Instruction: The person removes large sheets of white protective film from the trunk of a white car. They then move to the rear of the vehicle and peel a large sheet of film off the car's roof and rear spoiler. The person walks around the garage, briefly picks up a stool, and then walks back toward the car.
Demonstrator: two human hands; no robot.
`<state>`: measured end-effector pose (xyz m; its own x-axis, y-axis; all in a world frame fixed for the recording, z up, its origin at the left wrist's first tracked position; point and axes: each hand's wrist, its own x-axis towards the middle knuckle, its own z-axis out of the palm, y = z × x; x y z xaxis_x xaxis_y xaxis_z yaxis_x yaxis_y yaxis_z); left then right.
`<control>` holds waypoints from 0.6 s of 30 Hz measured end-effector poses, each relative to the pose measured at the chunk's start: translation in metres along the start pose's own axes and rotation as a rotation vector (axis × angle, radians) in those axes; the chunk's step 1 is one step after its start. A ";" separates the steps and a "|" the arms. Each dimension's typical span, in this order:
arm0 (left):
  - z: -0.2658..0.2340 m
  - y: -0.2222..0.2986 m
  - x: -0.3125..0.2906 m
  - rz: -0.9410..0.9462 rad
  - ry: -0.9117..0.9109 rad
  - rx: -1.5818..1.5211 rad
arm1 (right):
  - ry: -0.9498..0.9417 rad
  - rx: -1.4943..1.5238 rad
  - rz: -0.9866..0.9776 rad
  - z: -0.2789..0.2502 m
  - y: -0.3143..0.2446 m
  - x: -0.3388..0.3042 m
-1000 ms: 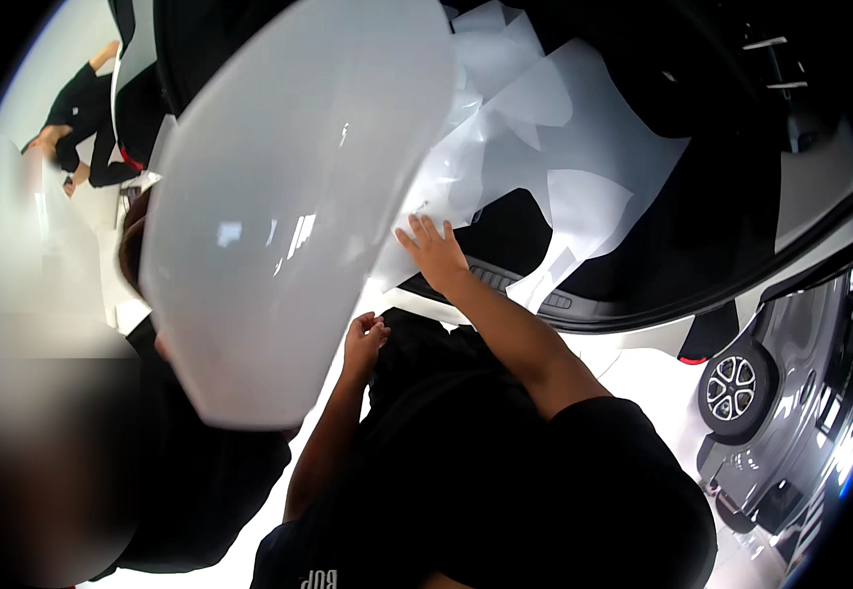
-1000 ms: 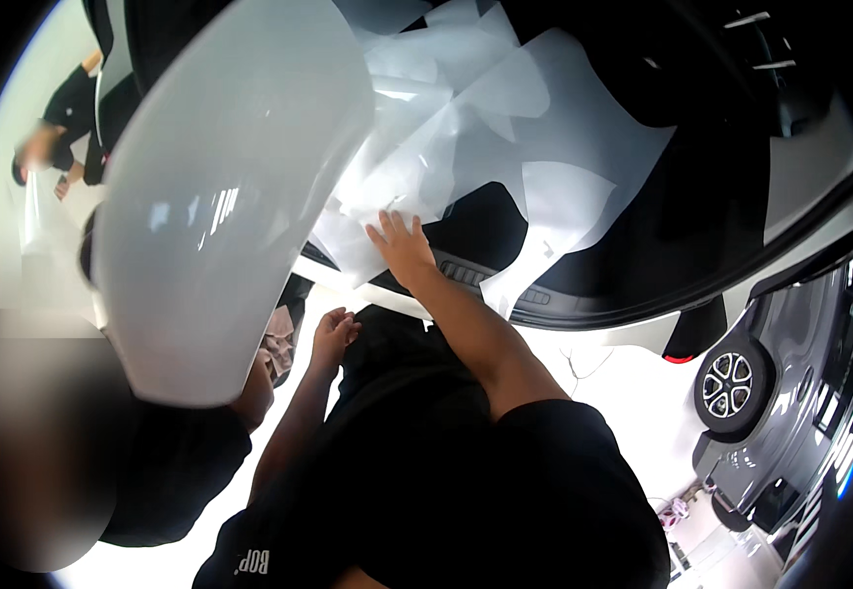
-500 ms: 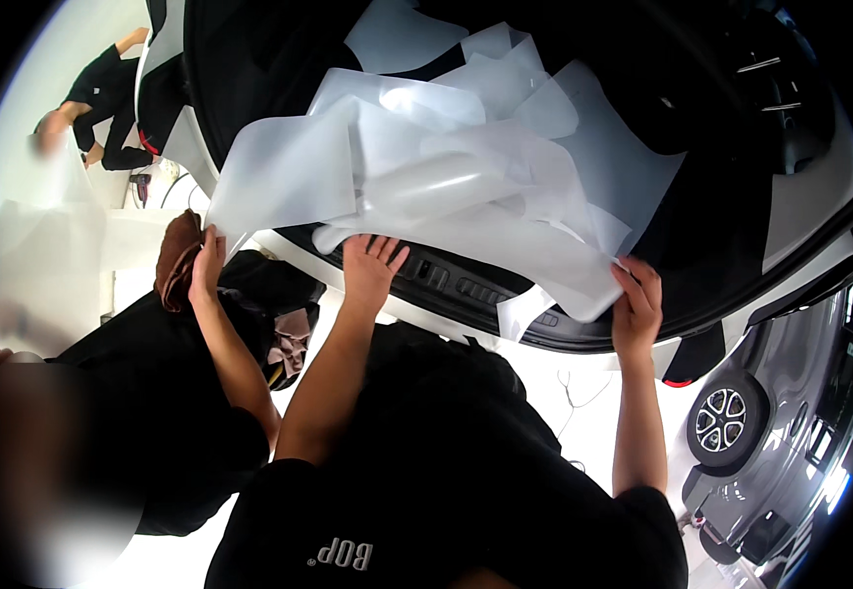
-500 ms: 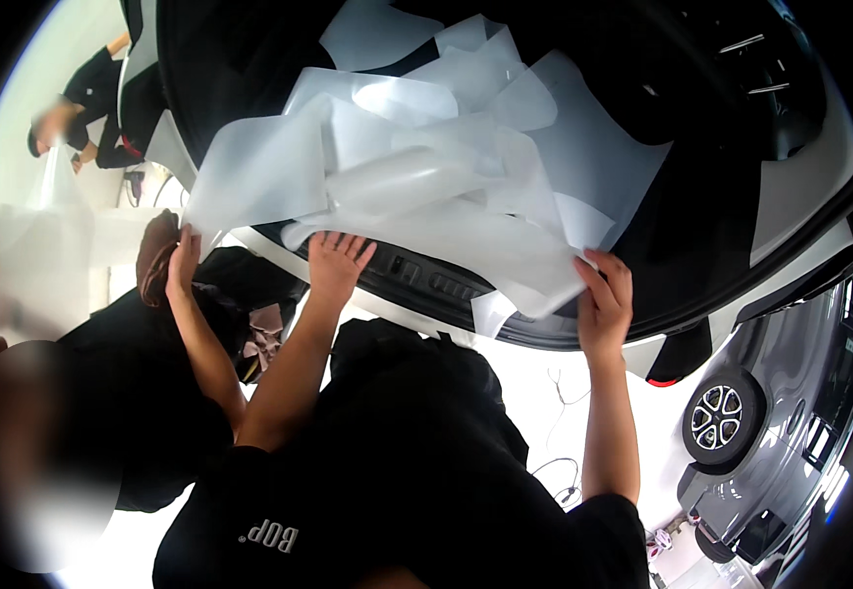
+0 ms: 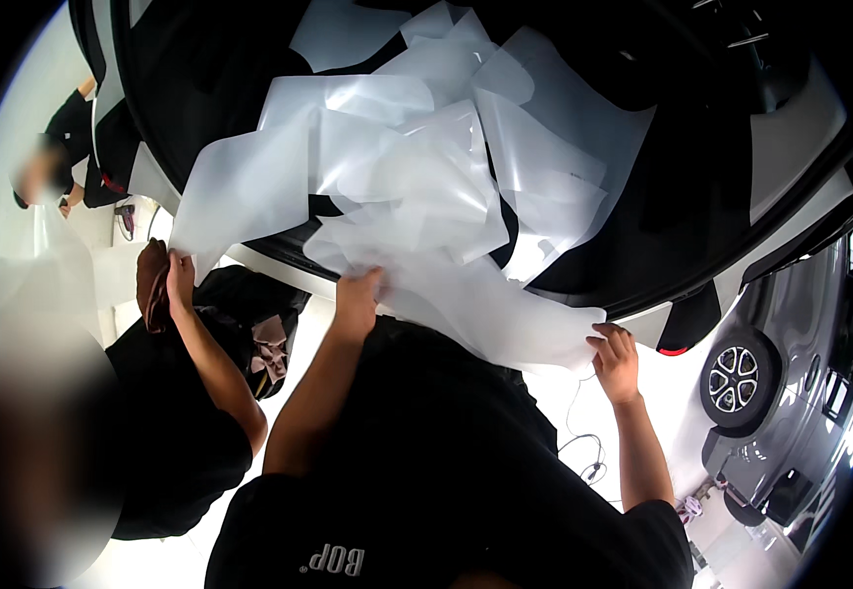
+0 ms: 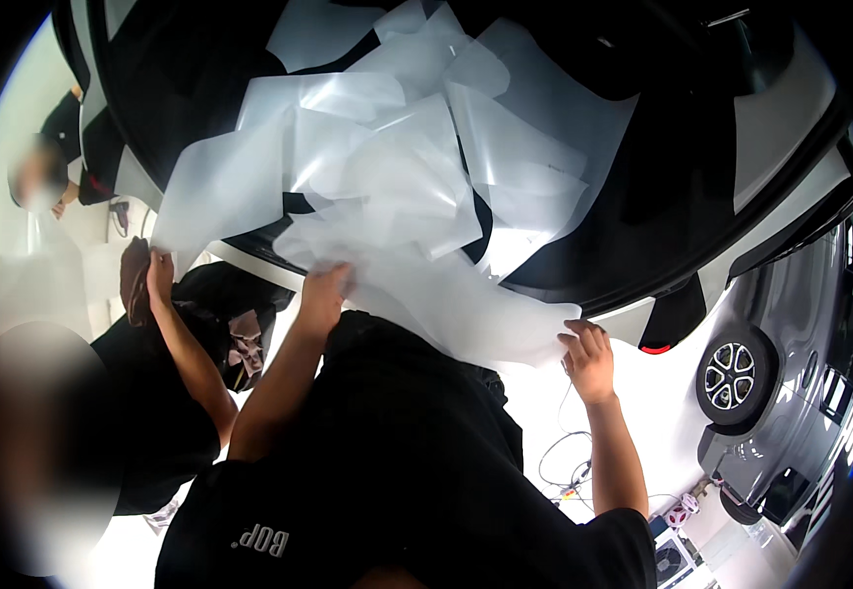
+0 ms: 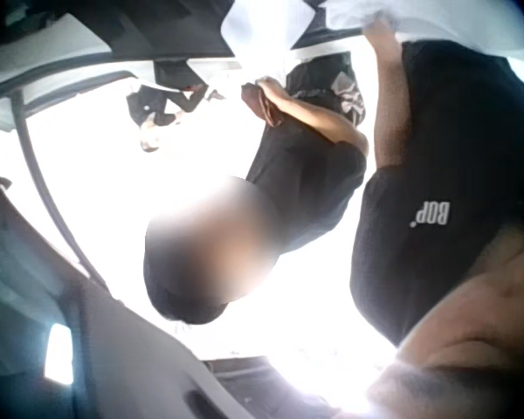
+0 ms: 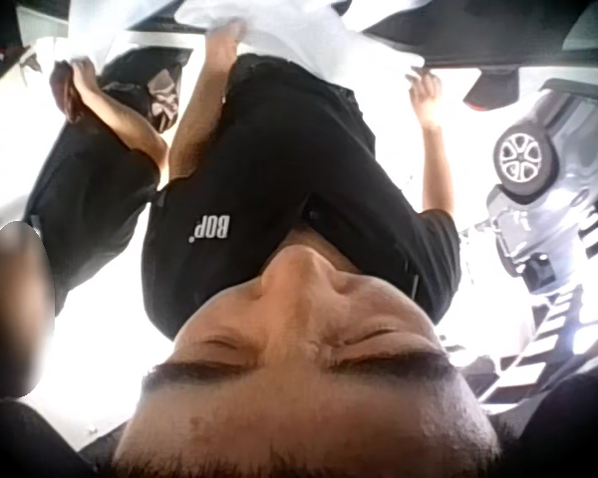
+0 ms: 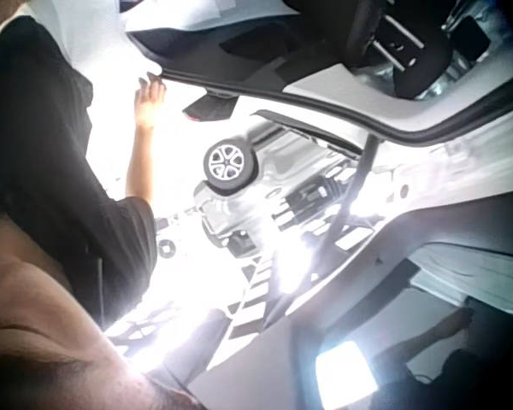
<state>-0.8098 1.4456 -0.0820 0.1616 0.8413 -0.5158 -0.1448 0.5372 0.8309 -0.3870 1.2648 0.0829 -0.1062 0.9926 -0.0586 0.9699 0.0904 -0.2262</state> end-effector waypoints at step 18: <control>0.051 0.134 -0.144 0.135 0.304 -0.241 | -0.082 1.002 -0.256 0.002 -0.199 0.184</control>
<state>-0.8022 1.3933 0.1139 -0.1646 0.8651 -0.4738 -0.3757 0.3892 0.8411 -0.6000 1.4297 0.1148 -0.3341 0.9413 0.0479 0.2930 0.1520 -0.9439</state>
